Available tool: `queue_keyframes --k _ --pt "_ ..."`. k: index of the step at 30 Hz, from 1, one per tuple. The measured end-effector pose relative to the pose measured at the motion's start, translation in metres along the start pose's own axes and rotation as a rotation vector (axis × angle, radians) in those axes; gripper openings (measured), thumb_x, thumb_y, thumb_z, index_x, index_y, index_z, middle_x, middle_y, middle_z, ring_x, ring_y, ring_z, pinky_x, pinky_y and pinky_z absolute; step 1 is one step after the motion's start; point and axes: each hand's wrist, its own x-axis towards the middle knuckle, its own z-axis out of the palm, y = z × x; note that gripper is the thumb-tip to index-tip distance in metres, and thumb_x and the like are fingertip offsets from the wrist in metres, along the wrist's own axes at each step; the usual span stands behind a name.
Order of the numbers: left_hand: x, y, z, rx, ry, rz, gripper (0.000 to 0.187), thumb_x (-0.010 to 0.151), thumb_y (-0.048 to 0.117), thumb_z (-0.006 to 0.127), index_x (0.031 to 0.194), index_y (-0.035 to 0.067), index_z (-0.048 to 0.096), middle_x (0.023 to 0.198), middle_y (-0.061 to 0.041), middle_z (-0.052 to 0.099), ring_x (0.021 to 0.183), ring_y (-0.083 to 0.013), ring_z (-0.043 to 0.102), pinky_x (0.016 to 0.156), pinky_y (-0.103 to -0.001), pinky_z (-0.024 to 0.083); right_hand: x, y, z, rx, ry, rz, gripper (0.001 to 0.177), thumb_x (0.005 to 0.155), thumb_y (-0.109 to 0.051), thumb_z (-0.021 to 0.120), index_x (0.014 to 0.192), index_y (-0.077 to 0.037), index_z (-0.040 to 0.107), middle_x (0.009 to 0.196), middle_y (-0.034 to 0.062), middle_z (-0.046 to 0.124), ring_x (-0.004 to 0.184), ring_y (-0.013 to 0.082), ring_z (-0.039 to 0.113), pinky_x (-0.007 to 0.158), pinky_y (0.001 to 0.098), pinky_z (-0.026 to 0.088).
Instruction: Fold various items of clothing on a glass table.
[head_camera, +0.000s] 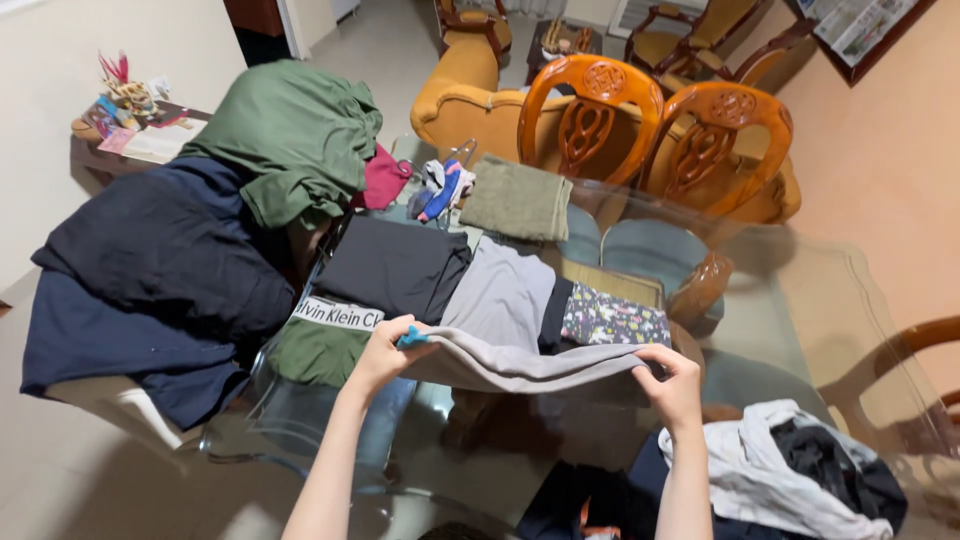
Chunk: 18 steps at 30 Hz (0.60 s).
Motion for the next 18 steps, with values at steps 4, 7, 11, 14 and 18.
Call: queue_keyframes --k 4,7,11,14,18 --pt "-0.036 -0.014 0.004 0.015 -0.067 -0.049 0.020 0.078 0.014 0.086 0.091 0.002 0.076 0.073 -0.001 0.061 0.068 -0.0133 0.056 0.063 -0.029 0.044 -0.048 0.006 0.006 -0.014 -0.046 0.043 0.018 0.077 0.000 0.073 0.094 0.005 0.074 0.099 0.0084 0.078 0.093 0.0158 0.071 0.087 0.0281 0.053" --pt "-0.060 -0.009 0.003 -0.009 -0.095 -0.106 0.022 0.079 0.017 0.086 0.091 0.002 0.075 0.074 -0.002 0.062 0.070 -0.0140 0.056 0.063 -0.029 0.044 -0.084 0.000 0.009 -0.012 -0.052 0.095 0.017 0.079 0.000 0.071 0.095 0.005 0.073 0.100 0.0089 0.078 0.095 0.0164 0.071 0.088 0.0283 0.052" --pt "-0.099 -0.011 0.002 0.105 -0.187 -0.028 0.023 0.077 0.021 0.088 0.085 0.004 0.074 0.073 -0.005 0.059 0.071 -0.0208 0.053 0.065 -0.033 0.043 -0.136 -0.003 0.005 -0.111 -0.007 0.111 0.019 0.081 -0.001 0.071 0.099 0.003 0.074 0.104 0.0098 0.077 0.098 0.0191 0.070 0.089 0.0302 0.052" --pt "-0.132 0.001 -0.004 0.295 -0.270 0.024 0.024 0.075 0.027 0.087 0.088 0.010 0.076 0.072 -0.005 0.056 0.077 -0.0233 0.052 0.070 -0.037 0.041 -0.179 -0.006 0.004 -0.234 0.015 0.111 0.021 0.080 -0.002 0.072 0.101 0.000 0.076 0.104 0.0105 0.076 0.100 0.0225 0.068 0.089 0.0332 0.053" --pt "-0.176 -0.010 -0.003 0.584 -0.479 -0.004 0.029 0.081 0.027 0.076 0.110 0.024 0.081 0.078 -0.003 0.054 0.089 -0.0239 0.051 0.081 -0.039 0.038 -0.227 -0.016 0.015 -0.474 -0.032 0.272 0.022 0.080 -0.006 0.076 0.101 -0.009 0.080 0.099 0.0102 0.077 0.094 0.0265 0.066 0.084 0.0375 0.055"
